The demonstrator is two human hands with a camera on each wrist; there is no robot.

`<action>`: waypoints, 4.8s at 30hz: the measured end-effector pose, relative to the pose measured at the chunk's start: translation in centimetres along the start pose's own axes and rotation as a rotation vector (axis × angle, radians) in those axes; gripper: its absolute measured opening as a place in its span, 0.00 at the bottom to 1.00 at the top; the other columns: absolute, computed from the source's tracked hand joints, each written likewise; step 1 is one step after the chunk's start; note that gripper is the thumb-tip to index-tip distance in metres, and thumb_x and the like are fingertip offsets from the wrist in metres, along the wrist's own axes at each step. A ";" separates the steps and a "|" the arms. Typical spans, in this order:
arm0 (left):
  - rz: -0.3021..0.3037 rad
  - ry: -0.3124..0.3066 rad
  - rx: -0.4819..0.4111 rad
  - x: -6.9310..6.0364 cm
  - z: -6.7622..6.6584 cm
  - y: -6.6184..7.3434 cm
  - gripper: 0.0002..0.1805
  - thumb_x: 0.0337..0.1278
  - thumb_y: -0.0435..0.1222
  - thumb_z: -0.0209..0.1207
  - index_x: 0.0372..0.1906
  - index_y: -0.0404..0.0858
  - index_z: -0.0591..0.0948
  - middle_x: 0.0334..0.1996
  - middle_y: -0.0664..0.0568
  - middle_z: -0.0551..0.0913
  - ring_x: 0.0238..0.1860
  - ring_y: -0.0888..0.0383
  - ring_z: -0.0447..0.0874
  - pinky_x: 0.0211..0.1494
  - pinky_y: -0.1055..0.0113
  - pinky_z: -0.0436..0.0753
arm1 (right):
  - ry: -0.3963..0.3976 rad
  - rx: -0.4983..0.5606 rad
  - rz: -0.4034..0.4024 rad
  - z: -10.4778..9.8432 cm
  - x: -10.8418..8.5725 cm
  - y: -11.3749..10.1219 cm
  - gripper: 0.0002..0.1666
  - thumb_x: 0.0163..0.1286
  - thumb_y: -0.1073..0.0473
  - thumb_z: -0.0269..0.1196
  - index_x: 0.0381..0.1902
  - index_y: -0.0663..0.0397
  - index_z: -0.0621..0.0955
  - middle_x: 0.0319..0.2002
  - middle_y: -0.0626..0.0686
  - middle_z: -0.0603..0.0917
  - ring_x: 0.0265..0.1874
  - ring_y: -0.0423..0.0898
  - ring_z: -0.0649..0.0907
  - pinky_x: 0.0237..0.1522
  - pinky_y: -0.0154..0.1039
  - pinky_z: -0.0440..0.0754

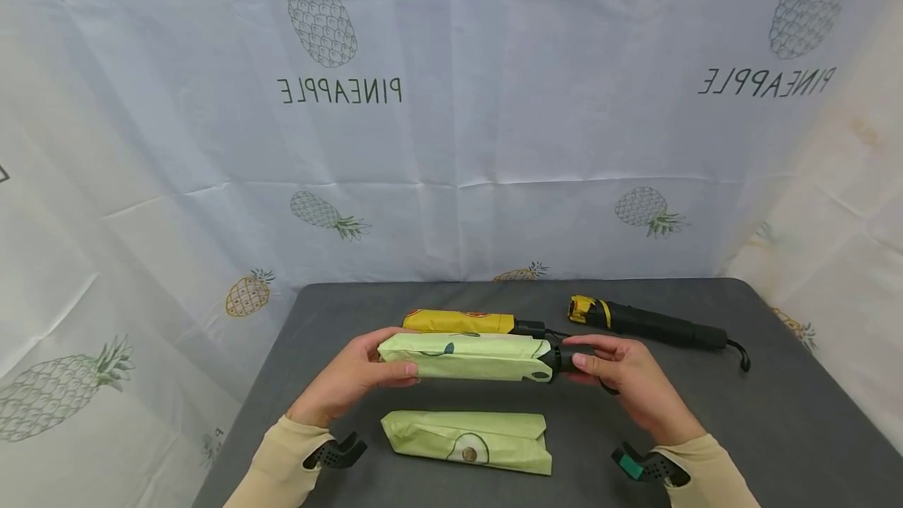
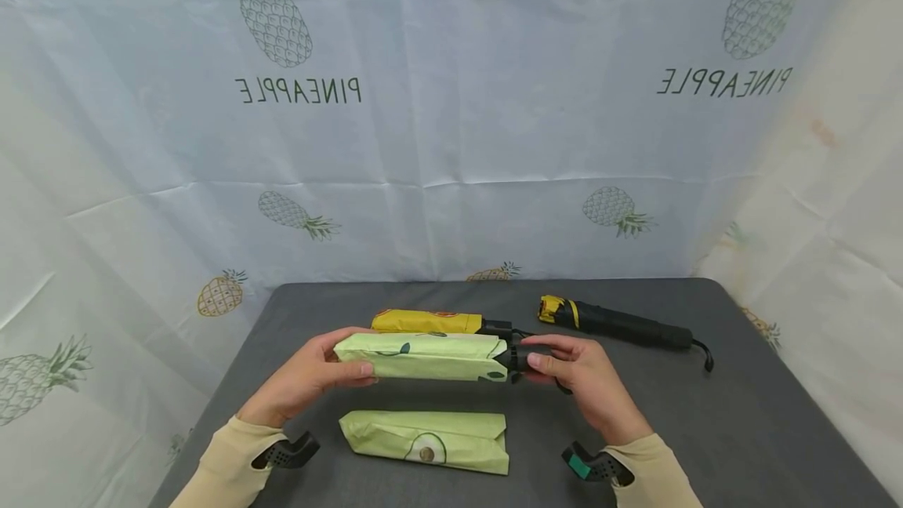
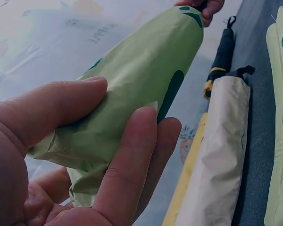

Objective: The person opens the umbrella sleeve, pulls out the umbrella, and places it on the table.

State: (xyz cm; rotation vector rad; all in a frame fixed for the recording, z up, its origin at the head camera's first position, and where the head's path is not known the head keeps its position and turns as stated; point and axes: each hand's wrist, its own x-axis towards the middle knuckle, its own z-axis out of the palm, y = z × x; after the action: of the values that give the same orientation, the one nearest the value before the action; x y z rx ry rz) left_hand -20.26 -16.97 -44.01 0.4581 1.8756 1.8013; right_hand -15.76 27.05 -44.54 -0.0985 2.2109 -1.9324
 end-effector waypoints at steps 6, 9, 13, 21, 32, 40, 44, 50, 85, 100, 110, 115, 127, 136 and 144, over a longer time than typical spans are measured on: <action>0.003 0.000 0.001 0.0 0.0 0.1 0.33 0.71 0.34 0.70 0.76 0.34 0.73 0.61 0.41 0.80 0.56 0.46 0.90 0.67 0.44 0.88 | -0.011 0.028 -0.014 -0.5 0.0 0.2 0.32 0.80 0.57 0.68 0.74 0.68 0.77 0.56 0.43 0.91 0.50 0.42 0.94 0.57 0.36 0.91; 0.001 0.001 -0.001 0.0 0.0 0.2 0.33 0.71 0.34 0.70 0.76 0.33 0.73 0.61 0.41 0.80 0.56 0.47 0.90 0.67 0.44 0.88 | -0.006 0.024 -0.019 -0.8 0.0 0.4 0.31 0.80 0.57 0.67 0.74 0.67 0.77 0.55 0.42 0.91 0.50 0.42 0.94 0.57 0.37 0.91; 0.002 0.004 -0.005 0.0 0.0 0.2 0.33 0.71 0.34 0.70 0.76 0.33 0.73 0.61 0.42 0.80 0.55 0.49 0.90 0.67 0.44 0.88 | 0.006 0.027 -0.025 -1.1 -0.1 0.4 0.30 0.81 0.57 0.67 0.74 0.67 0.78 0.55 0.40 0.90 0.50 0.41 0.93 0.57 0.38 0.92; -0.002 0.003 -0.007 -0.1 -0.1 0.2 0.32 0.72 0.33 0.69 0.76 0.33 0.73 0.61 0.42 0.79 0.56 0.50 0.90 0.68 0.43 0.87 | 0.012 0.010 -0.027 -1.6 -0.2 0.3 0.29 0.81 0.59 0.66 0.73 0.69 0.77 0.52 0.36 0.90 0.50 0.39 0.93 0.57 0.39 0.92; 0.013 -0.017 -0.014 -0.2 -0.3 0.2 0.32 0.74 0.34 0.67 0.77 0.31 0.72 0.60 0.44 0.80 0.56 0.51 0.89 0.67 0.45 0.88 | 0.010 0.012 -0.028 -1.6 -0.3 0.1 0.30 0.81 0.58 0.66 0.73 0.70 0.77 0.51 0.36 0.91 0.49 0.40 0.93 0.57 0.39 0.92; 0.011 -0.017 -0.016 -0.2 -0.5 0.2 0.32 0.75 0.33 0.67 0.78 0.32 0.71 0.61 0.43 0.80 0.57 0.50 0.89 0.66 0.46 0.89 | 0.013 0.015 -0.034 -2.0 -0.4 0.1 0.28 0.82 0.59 0.65 0.73 0.69 0.78 0.49 0.37 0.92 0.49 0.39 0.93 0.56 0.39 0.92; 0.007 -0.017 -0.017 -0.2 -0.5 0.1 0.32 0.75 0.33 0.66 0.78 0.33 0.72 0.61 0.43 0.80 0.57 0.50 0.90 0.68 0.43 0.87 | 0.008 0.005 -0.036 -2.1 -0.3 0.0 0.28 0.82 0.58 0.64 0.73 0.69 0.77 0.50 0.37 0.92 0.49 0.39 0.92 0.56 0.39 0.92; -0.003 -0.009 -0.029 -0.3 -0.6 0.1 0.33 0.75 0.33 0.67 0.78 0.34 0.71 0.61 0.43 0.80 0.57 0.50 0.90 0.68 0.43 0.87 | 0.011 0.001 -0.033 -2.4 -0.3 0.0 0.29 0.82 0.58 0.65 0.73 0.69 0.78 0.50 0.37 0.92 0.49 0.39 0.93 0.56 0.39 0.92; 0.014 -0.002 -0.006 -0.3 -0.8 0.1 0.30 0.76 0.33 0.65 0.77 0.33 0.73 0.60 0.44 0.81 0.56 0.50 0.90 0.68 0.42 0.87 | 0.020 0.007 -0.054 -4.6 -0.7 -0.2 0.21 0.83 0.61 0.63 0.70 0.59 0.83 0.50 0.37 0.92 0.48 0.40 0.93 0.55 0.39 0.93; 0.017 -0.015 0.002 -0.3 -1.1 0.0 0.30 0.77 0.34 0.64 0.77 0.32 0.71 0.59 0.45 0.82 0.56 0.50 0.90 0.67 0.47 0.89 | -0.019 0.007 -0.100 -6.2 -1.2 0.1 0.18 0.85 0.62 0.59 0.66 0.49 0.87 0.51 0.36 0.91 0.49 0.37 0.92 0.56 0.39 0.93; 0.011 -0.021 0.001 -0.3 -1.0 0.1 0.30 0.78 0.34 0.64 0.78 0.32 0.71 0.60 0.44 0.82 0.57 0.50 0.90 0.69 0.44 0.87 | -0.008 0.018 -0.104 -6.5 -1.3 0.2 0.18 0.85 0.63 0.59 0.65 0.51 0.87 0.51 0.36 0.91 0.49 0.38 0.92 0.55 0.40 0.93; 0.013 -0.021 -0.007 -0.3 -1.0 0.2 0.30 0.78 0.34 0.64 0.78 0.31 0.70 0.60 0.45 0.82 0.57 0.51 0.90 0.69 0.44 0.87 | -0.007 0.035 -0.110 -6.9 -1.4 0.4 0.18 0.86 0.63 0.58 0.65 0.50 0.87 0.52 0.37 0.92 0.50 0.38 0.92 0.55 0.40 0.93; -0.002 -0.014 -0.001 -0.2 -1.0 0.2 0.31 0.78 0.35 0.64 0.78 0.31 0.70 0.61 0.45 0.82 0.58 0.50 0.90 0.68 0.47 0.88 | -0.002 0.039 -0.095 -7.5 -1.6 0.4 0.18 0.86 0.63 0.57 0.64 0.47 0.88 0.50 0.38 0.92 0.49 0.38 0.92 0.54 0.39 0.93; -0.006 0.001 0.000 -0.3 -1.3 0.2 0.29 0.77 0.34 0.64 0.76 0.33 0.73 0.61 0.46 0.83 0.59 0.50 0.90 0.69 0.45 0.87 | 0.017 0.031 -0.091 -8.0 -1.9 0.1 0.18 0.86 0.62 0.58 0.65 0.49 0.87 0.51 0.38 0.92 0.48 0.40 0.92 0.53 0.40 0.93; -0.018 0.009 -0.002 -0.3 -1.3 0.0 0.29 0.77 0.34 0.64 0.77 0.33 0.72 0.60 0.47 0.84 0.58 0.50 0.90 0.68 0.46 0.88 | 0.021 0.030 -0.086 -8.7 -2.3 0.0 0.17 0.86 0.62 0.58 0.64 0.48 0.88 0.52 0.37 0.91 0.49 0.39 0.92 0.53 0.39 0.93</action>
State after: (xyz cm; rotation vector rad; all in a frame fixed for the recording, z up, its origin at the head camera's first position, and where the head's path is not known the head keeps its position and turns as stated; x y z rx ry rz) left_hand -20.72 -18.18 -43.96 0.4315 1.8778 1.7967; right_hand -15.20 35.91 -43.22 -0.1720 2.2245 -2.0199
